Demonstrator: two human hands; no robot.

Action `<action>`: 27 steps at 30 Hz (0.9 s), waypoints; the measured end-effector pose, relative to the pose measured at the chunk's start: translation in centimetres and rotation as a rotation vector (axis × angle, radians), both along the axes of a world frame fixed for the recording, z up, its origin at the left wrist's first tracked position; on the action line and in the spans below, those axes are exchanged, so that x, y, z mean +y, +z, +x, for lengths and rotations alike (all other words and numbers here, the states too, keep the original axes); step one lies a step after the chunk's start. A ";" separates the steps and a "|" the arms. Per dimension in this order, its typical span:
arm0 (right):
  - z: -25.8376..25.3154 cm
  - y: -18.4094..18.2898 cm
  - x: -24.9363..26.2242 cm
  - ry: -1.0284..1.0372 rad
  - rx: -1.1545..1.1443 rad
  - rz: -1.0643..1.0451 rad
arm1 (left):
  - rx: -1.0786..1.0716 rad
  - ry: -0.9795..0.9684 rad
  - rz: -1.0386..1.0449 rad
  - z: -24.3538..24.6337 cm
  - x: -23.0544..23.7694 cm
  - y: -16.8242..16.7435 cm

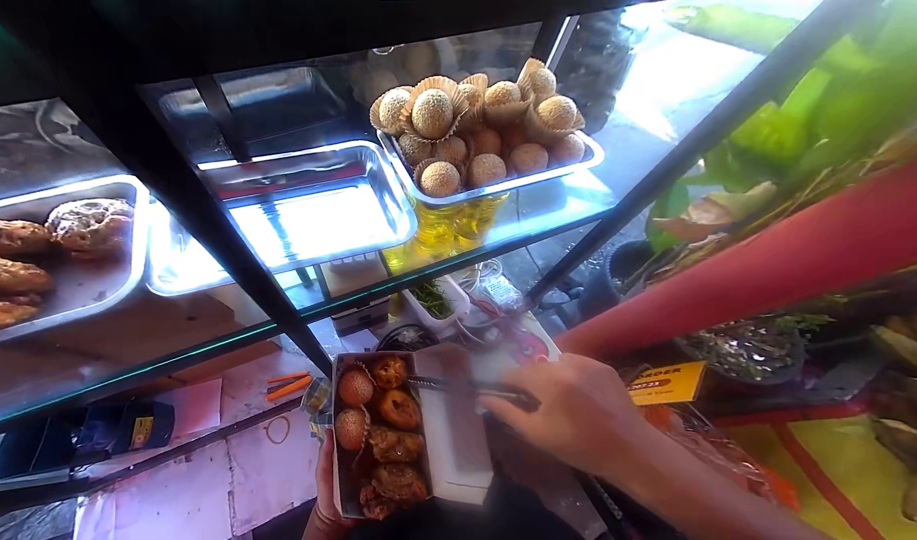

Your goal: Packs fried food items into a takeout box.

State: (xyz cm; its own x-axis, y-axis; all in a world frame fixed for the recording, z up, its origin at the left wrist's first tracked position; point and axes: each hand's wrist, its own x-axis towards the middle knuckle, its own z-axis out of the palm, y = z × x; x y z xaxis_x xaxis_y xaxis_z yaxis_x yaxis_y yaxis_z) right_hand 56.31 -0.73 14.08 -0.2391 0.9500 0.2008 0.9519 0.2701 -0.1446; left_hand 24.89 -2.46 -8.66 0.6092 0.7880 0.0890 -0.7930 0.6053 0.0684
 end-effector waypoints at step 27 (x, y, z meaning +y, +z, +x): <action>7.0 -6.2 13.7 -0.047 -0.308 -0.143 | 0.020 0.008 -0.033 -0.4 -1.3 -0.2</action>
State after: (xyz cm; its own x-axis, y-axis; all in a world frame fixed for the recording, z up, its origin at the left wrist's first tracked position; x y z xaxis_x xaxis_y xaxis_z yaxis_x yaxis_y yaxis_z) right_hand 63.31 12.96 7.89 -0.2233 0.9747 -0.0099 0.9677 0.2229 0.1181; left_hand 24.51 -3.73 -8.87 0.6041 0.7953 0.0507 -0.7966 0.6010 0.0643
